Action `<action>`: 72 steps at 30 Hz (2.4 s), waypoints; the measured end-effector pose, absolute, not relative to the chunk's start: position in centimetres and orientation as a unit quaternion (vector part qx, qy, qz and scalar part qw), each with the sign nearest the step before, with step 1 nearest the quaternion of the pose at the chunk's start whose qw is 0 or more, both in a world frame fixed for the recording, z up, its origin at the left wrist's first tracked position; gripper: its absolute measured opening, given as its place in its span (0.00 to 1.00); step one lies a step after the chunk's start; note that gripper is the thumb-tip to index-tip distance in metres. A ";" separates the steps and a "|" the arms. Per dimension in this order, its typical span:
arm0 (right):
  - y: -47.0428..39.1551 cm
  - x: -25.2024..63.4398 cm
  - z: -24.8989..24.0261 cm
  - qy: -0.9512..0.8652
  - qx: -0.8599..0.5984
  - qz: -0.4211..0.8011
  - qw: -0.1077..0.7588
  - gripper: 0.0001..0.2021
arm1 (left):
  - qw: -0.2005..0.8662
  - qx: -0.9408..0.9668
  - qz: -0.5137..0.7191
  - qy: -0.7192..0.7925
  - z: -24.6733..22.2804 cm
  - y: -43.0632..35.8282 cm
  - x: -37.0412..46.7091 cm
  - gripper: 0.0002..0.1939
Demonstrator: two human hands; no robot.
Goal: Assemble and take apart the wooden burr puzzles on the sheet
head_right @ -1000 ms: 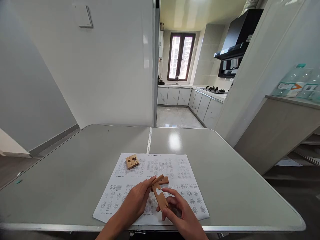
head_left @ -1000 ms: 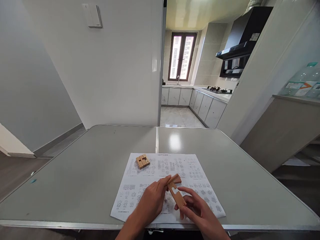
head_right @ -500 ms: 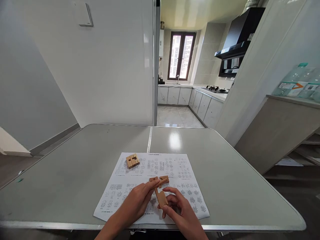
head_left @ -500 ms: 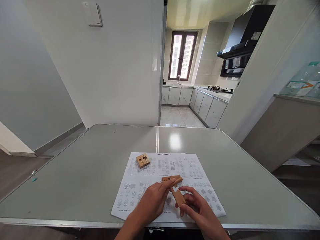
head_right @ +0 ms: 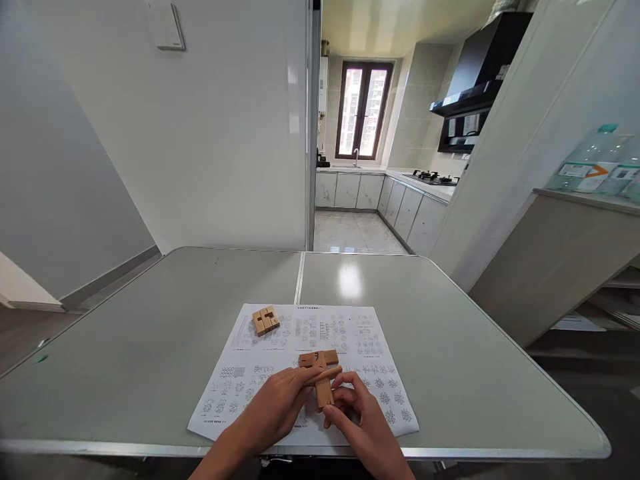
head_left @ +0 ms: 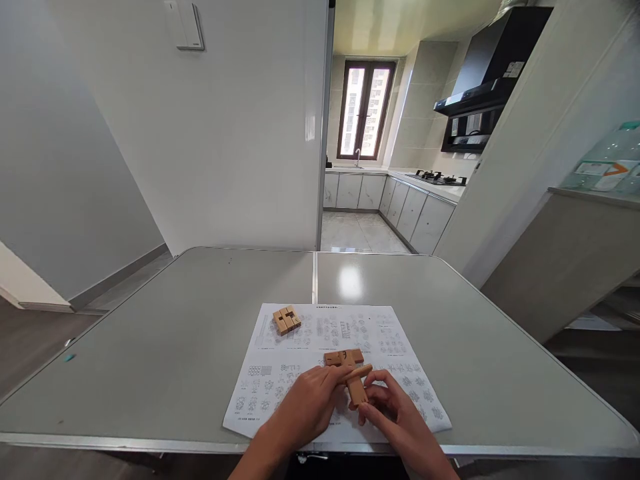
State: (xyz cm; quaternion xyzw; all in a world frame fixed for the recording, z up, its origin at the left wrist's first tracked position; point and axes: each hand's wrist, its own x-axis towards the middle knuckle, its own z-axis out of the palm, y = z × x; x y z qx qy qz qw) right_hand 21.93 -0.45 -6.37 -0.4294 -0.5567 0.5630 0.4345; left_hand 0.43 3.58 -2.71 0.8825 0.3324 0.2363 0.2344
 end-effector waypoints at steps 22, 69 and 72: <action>-0.4 22.0 -6.3 -0.557 -0.449 0.528 0.458 0.19 | 0.239 0.847 0.279 0.385 -4.0 3.6 0.5 0.14; 0.4 21.9 -7.6 -0.553 -0.547 0.403 0.483 0.17 | 0.215 0.789 0.399 0.415 -4.9 4.1 0.4 0.16; 0.7 21.8 -7.9 -0.543 -0.562 0.385 0.491 0.20 | 0.195 0.802 0.396 0.404 -4.9 4.2 0.4 0.16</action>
